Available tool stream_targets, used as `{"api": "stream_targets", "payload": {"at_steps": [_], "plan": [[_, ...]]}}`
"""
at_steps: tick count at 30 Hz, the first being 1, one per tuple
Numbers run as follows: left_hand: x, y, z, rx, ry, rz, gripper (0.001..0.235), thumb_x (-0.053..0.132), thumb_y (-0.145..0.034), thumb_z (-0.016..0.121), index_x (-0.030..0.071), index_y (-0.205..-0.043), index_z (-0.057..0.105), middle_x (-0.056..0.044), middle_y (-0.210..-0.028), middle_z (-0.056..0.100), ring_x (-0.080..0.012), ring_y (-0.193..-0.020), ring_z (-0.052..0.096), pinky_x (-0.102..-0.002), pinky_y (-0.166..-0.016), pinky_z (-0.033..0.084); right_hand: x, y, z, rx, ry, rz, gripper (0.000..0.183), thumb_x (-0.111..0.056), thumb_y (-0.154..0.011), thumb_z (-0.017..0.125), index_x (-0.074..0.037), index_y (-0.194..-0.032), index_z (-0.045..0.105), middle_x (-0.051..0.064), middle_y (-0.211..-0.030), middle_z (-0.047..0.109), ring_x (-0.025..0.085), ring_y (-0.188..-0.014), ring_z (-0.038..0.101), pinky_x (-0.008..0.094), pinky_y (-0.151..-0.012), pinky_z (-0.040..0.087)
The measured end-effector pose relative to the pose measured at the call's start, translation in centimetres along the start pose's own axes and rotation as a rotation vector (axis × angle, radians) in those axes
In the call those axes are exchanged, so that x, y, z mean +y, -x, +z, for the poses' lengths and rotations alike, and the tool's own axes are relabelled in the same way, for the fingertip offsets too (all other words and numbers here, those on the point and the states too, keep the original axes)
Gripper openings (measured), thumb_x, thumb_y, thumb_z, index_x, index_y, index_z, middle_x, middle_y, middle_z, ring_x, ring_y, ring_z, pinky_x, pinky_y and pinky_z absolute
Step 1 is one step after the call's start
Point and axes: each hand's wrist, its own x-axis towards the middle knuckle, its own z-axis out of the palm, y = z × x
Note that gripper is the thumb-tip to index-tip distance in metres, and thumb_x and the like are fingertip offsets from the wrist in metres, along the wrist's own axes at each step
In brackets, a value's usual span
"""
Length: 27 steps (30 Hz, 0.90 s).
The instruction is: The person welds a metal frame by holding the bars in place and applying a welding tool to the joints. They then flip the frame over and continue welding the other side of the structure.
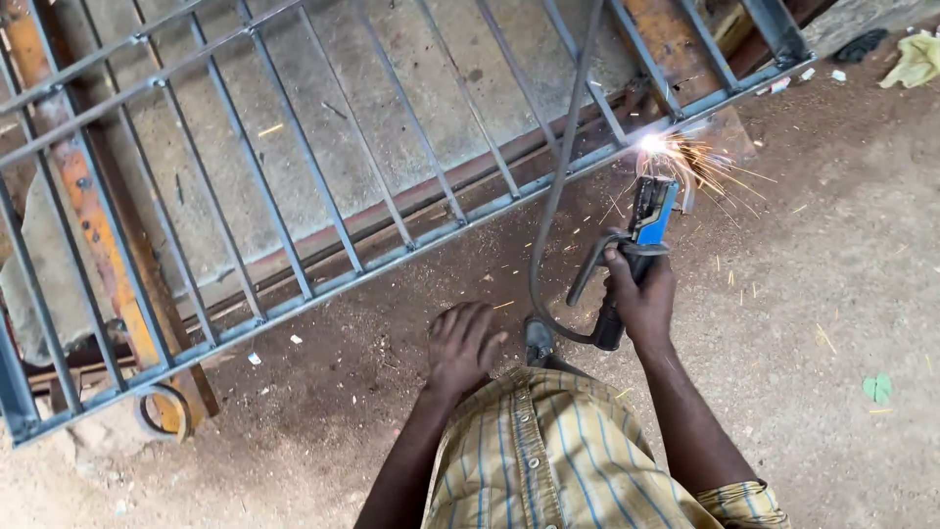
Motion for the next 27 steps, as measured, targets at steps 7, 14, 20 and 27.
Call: {"api": "stream_targets", "payload": {"at_steps": [7,14,20,27], "plan": [[-4.8,11.2,3.1,-0.064,0.279,-0.9,0.054,0.05,-0.098,0.057,0.009,-0.135,0.059,-0.02,-0.122,0.068,-0.0332,-0.101,0.071,-0.049,-0.087,0.059,-0.9,-0.3,-1.3,-0.037,-0.08,0.05,0.032,-0.015,-0.097,0.068,0.006,-0.119,0.059,0.013,-0.087,0.07,0.019,-0.068,0.072,0.037,-0.059,0.063],[-1.4,21.9,1.6,-0.156,0.138,-1.57,0.056,0.059,-0.097,0.058,0.014,-0.129,0.069,-0.017,-0.111,0.076,-0.0356,-0.104,0.07,-0.048,-0.092,0.055,0.1,-1.1,-1.6,-0.117,-0.232,0.043,0.03,-0.014,-0.1,0.065,0.006,-0.121,0.059,0.012,-0.087,0.069,0.018,-0.067,0.07,0.036,-0.059,0.062],[3.7,24.8,1.3,-0.11,0.413,-1.792,0.064,0.063,-0.095,0.058,0.009,-0.129,0.066,-0.019,-0.1,0.079,-0.0366,-0.095,0.075,-0.048,-0.084,0.058,1.0,-1.8,-2.5,-0.179,-0.333,0.021,0.027,-0.015,-0.103,0.064,0.005,-0.122,0.06,0.01,-0.091,0.07,0.016,-0.072,0.07,0.033,-0.061,0.062],[4.7,26.0,2.3,-0.052,0.287,-1.685,0.064,0.065,-0.094,0.057,0.016,-0.136,0.061,-0.019,-0.109,0.076,-0.0409,-0.107,0.07,-0.05,-0.091,0.054,2.2,-2.2,-3.4,-0.244,-0.422,-0.028,0.026,-0.016,-0.108,0.063,-0.001,-0.128,0.056,0.008,-0.094,0.068,0.017,-0.074,0.068,0.033,-0.063,0.061]]}}
